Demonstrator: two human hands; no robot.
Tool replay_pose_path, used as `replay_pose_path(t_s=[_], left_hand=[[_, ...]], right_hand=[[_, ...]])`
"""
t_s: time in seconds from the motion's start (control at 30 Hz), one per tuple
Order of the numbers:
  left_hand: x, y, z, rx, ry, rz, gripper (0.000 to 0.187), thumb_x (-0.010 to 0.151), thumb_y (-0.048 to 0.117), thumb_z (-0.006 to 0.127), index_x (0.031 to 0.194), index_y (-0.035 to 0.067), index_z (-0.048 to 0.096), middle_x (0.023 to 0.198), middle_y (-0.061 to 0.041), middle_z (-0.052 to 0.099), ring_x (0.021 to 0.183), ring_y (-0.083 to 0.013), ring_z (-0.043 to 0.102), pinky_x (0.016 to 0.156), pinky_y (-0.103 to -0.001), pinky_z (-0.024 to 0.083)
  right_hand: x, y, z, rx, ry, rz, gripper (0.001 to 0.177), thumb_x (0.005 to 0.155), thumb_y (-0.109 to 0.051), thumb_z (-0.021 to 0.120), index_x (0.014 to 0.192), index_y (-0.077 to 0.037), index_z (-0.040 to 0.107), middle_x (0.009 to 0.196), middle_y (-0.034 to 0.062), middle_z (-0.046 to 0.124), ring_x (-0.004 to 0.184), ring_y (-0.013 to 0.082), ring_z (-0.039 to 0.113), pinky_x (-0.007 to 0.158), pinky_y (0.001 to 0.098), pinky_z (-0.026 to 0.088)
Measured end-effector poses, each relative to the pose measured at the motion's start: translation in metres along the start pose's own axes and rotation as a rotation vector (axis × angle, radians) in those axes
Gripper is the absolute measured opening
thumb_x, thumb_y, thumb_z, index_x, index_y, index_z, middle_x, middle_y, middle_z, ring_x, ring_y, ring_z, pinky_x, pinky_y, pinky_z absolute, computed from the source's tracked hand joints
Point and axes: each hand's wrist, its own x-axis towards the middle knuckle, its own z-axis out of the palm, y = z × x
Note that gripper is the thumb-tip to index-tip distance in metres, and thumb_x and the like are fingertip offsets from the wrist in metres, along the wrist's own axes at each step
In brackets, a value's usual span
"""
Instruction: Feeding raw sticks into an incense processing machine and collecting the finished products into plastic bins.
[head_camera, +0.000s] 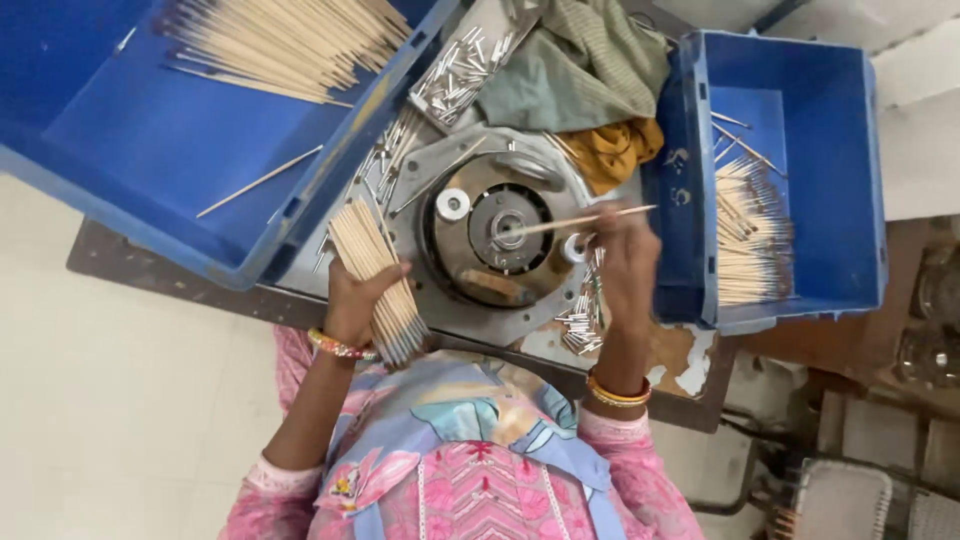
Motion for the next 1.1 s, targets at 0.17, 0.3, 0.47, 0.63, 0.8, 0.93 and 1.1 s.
replay_pose_path(t_s=[0.17, 0.3, 0.47, 0.63, 0.8, 0.93, 1.1], left_hand=[[-0.002, -0.014, -0.015, -0.226, -0.030, -0.289, 0.033, 0.084, 0.009, 0.076, 0.113, 0.001, 0.063, 0.097, -0.011, 0.073, 0.079, -0.0262, 0.074, 0.060, -0.041, 0.063], [-0.003, -0.039, -0.027, -0.243, -0.069, -0.313, 0.038, 0.086, 0.008, 0.074, 0.120, 0.002, 0.060, 0.106, -0.014, 0.072, 0.088, -0.0280, 0.075, 0.066, -0.043, 0.065], [-0.016, -0.035, -0.024, -0.197, -0.122, -0.225, 0.042, 0.087, 0.005, 0.074, 0.124, 0.000, 0.056, 0.107, -0.016, 0.072, 0.090, -0.0286, 0.075, 0.069, -0.043, 0.064], [-0.011, -0.034, -0.015, -0.082, -0.146, -0.304, 0.041, 0.082, 0.005, 0.077, 0.119, -0.003, 0.060, 0.101, -0.015, 0.073, 0.087, -0.0278, 0.076, 0.069, -0.043, 0.065], [-0.022, -0.005, 0.016, 0.186, -0.297, 0.059, 0.048, 0.079, 0.006, 0.085, 0.121, -0.003, 0.064, 0.103, -0.011, 0.075, 0.088, -0.0184, 0.074, 0.077, -0.032, 0.063], [-0.001, 0.010, 0.019, 0.447, -0.398, 0.248, 0.047, 0.078, 0.009, 0.088, 0.118, -0.001, 0.066, 0.102, -0.010, 0.076, 0.087, -0.0175, 0.076, 0.077, -0.031, 0.062], [0.008, -0.022, 0.007, 0.052, -0.135, -0.200, 0.038, 0.084, 0.016, 0.083, 0.112, 0.000, 0.065, 0.091, -0.010, 0.072, 0.071, -0.0216, 0.072, 0.056, -0.037, 0.059]], right_hand=[[-0.037, -0.048, -0.011, -0.054, 0.151, -0.159, 0.026, 0.115, -0.018, 0.050, 0.108, 0.002, 0.066, 0.095, 0.0092, 0.074, 0.073, 0.0116, 0.067, 0.060, 0.0262, 0.050], [-0.006, 0.052, 0.043, -0.474, -0.085, -0.414, 0.018, 0.101, -0.009, 0.059, 0.113, -0.009, 0.071, 0.089, 0.0149, 0.073, 0.075, 0.0289, 0.071, 0.067, 0.0374, 0.054], [0.003, 0.041, 0.065, -0.464, -0.136, -0.225, 0.011, 0.107, -0.015, 0.063, 0.110, -0.005, 0.064, 0.087, 0.0165, 0.071, 0.076, 0.0331, 0.071, 0.066, 0.0425, 0.052], [-0.004, 0.035, 0.062, -0.386, -0.163, -0.408, 0.020, 0.106, -0.016, 0.061, 0.117, -0.001, 0.064, 0.092, 0.0217, 0.070, 0.082, 0.0386, 0.068, 0.069, 0.0440, 0.053], [-0.051, 0.020, 0.058, 0.230, -0.047, 0.107, 0.025, 0.113, -0.019, 0.054, 0.109, -0.003, 0.072, 0.071, 0.0149, 0.058, 0.063, 0.0190, 0.054, 0.060, 0.0381, 0.040], [-0.046, -0.004, 0.047, -0.429, -0.507, -0.380, 0.021, 0.095, -0.020, 0.069, 0.105, -0.002, 0.071, 0.086, 0.0154, 0.068, 0.075, 0.0307, 0.069, 0.068, 0.0388, 0.052], [-0.012, -0.034, 0.028, -0.310, 0.092, -0.058, 0.014, 0.105, -0.012, 0.061, 0.107, -0.005, 0.072, 0.084, 0.0167, 0.067, 0.064, 0.0334, 0.064, 0.059, 0.0409, 0.051]])
